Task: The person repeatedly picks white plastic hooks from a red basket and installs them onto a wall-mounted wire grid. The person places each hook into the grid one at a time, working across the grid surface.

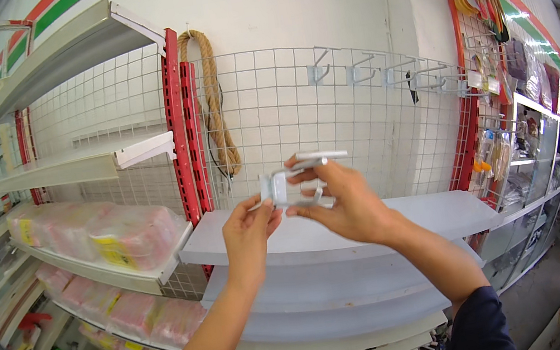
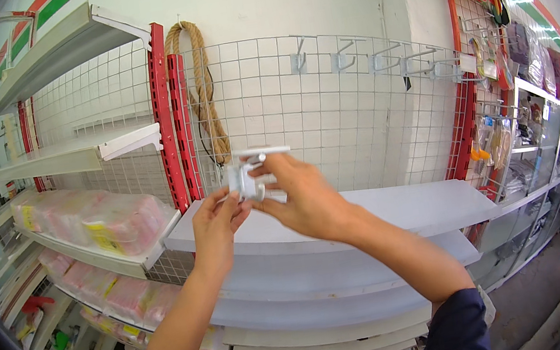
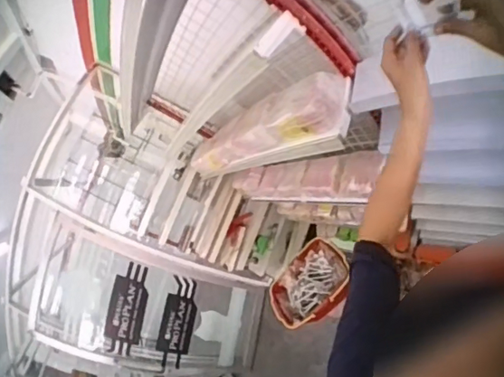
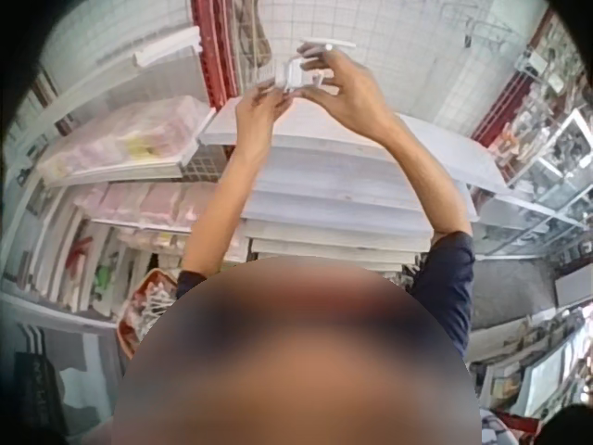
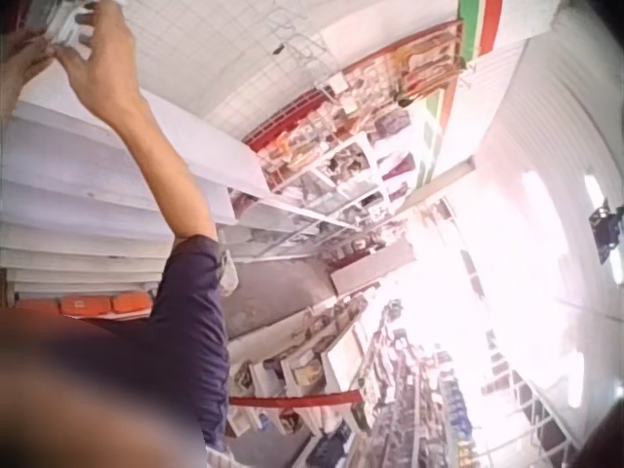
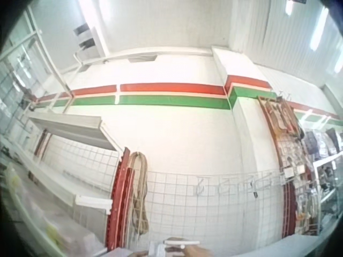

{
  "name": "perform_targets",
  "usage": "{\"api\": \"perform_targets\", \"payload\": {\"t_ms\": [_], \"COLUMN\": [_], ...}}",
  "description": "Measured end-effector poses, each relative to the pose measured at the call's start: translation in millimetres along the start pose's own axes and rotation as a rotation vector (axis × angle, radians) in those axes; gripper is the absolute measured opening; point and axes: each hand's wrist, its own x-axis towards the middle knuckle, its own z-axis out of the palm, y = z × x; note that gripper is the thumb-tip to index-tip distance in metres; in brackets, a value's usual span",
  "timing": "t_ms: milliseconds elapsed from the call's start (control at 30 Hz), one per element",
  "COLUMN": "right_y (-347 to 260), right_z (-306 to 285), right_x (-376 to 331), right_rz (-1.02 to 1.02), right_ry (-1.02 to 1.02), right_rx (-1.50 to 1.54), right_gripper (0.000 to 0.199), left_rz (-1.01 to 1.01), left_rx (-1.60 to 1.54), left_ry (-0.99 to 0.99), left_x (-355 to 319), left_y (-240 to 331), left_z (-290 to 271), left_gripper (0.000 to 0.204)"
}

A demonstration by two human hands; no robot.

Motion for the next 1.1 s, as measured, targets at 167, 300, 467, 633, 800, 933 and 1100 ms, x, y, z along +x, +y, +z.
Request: {"api": "perform_targets", "payload": {"t_ms": [167,300,467,633,800,933,1100], "right_y": [19.5,33.2,59.2,86.2,109.0,123.5,137.6], "right_z": [-17.8,-28.0,-36.3,-39.8,-42.2,-41.0,-37.5], "right_x": [39.0,79.5,137.2,192.0,227.6,238.9,239.4], "right_rz": [0.007,0.056,0.017,0.026,0.062,0.098,0.085], "right_ry": [0.039,0.078,0.165,0.249,0.265,0.26,0.27], "right_rx": [-0.077,-0.087,-0.206,-0.347,-0.394,-0.398,-0.445], "right_gripper": [0.052,0.048,0.047,0.047,0.05,0.05,0.046], "left_rz": [-0.149,-0.171,-0.192,-0.199,-0.206,-0.21,-0.218], "left_rx": [-0.232,-0.329,-0.346,-0.302,-0.274,-0.265,-0.244], "left_ry": [-0.092,-0.112,-0.129,-0.146,-0.125,-0.122,-0.145], "left_x": [27.8,41.7,45.8,46.3,46.2,45.8,43.8], "left_y": [8.7,21.4,25.3,23.1,20.5,20.5,21.0], "left_z": [1.3,-3.1,-16.4,-32.4,-48.5,-55.9,-60.0], "left_gripper": [0.061,0.069,0.068,0.068,0.067,0.065,0.065]}}
